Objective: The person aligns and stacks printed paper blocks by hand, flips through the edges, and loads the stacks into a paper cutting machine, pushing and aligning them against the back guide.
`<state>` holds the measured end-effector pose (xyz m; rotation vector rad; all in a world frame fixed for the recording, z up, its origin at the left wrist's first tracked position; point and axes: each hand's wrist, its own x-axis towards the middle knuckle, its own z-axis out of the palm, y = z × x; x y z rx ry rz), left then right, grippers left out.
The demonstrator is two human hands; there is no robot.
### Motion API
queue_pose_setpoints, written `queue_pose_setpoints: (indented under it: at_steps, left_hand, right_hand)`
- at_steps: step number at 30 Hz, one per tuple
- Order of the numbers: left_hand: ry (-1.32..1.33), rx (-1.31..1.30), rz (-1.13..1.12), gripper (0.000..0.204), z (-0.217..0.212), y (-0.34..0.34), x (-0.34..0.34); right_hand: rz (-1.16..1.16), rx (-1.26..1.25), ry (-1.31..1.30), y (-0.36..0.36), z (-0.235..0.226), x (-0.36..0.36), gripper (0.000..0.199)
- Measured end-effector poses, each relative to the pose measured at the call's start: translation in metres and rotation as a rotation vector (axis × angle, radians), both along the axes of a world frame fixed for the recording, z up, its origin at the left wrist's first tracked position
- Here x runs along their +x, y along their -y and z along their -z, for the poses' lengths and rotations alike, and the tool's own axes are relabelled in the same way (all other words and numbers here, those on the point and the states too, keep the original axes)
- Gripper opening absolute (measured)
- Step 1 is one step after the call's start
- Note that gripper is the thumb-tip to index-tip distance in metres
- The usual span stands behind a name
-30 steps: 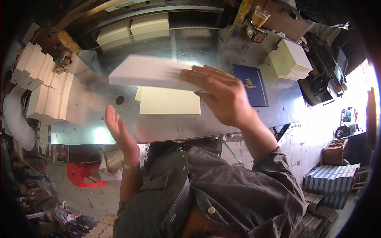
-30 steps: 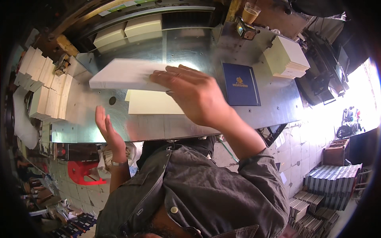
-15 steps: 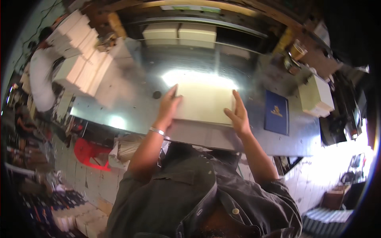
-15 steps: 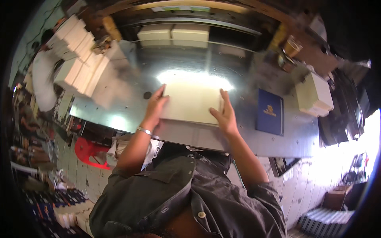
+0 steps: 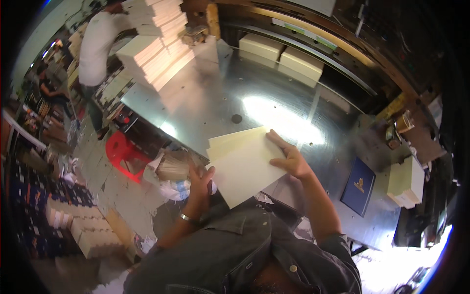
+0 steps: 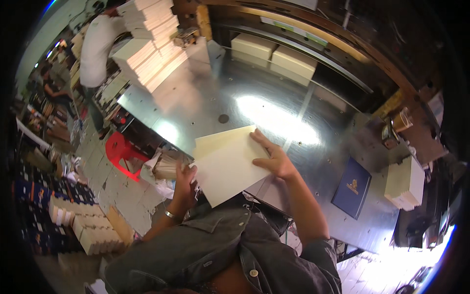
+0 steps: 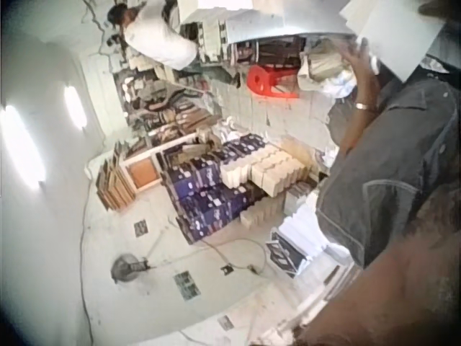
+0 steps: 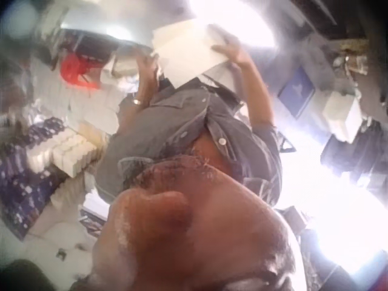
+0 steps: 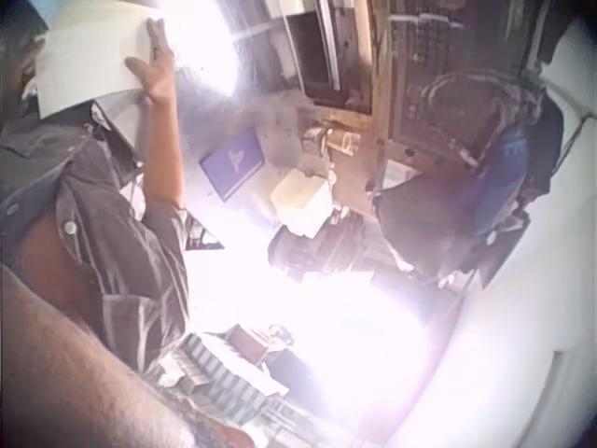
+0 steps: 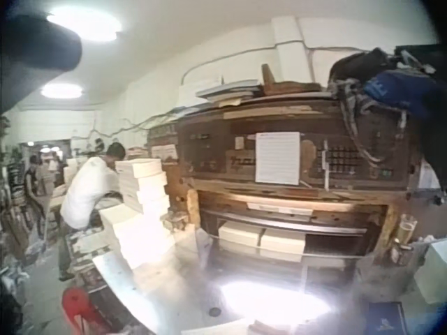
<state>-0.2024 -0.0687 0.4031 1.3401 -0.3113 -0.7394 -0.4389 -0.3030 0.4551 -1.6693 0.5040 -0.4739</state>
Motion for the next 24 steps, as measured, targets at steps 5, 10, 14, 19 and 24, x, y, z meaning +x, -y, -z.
queue_pose_setpoints:
  at_steps: [5,10,14,19,24]
  left_hand:
    - [-0.483,-0.023,0.242,0.045,-0.020,-0.016,0.004]
    - [-0.109,-0.024,0.283,0.054,-0.024,-0.025,0.013]
    - [0.171,-0.127,0.398,0.072,-0.069,-0.004,0.004]
    - [0.405,-0.276,0.698,0.071,-0.095,0.035,0.009]
    - [0.395,-0.285,0.873,0.067,-0.080,0.080,0.005]
  right_hand:
    - [-0.126,-0.068,0.024,-0.021,0.013,0.036,0.094]
    - [0.141,0.214,0.208,-0.042,0.008,0.038,0.108]
    - [0.069,0.415,0.373,-0.036,0.013,0.012,0.100]
    - [0.330,0.194,0.430,-0.062,-0.017,-0.023,0.099]
    - [0.537,-0.049,0.404,-0.074,-0.016,-0.063,0.099]
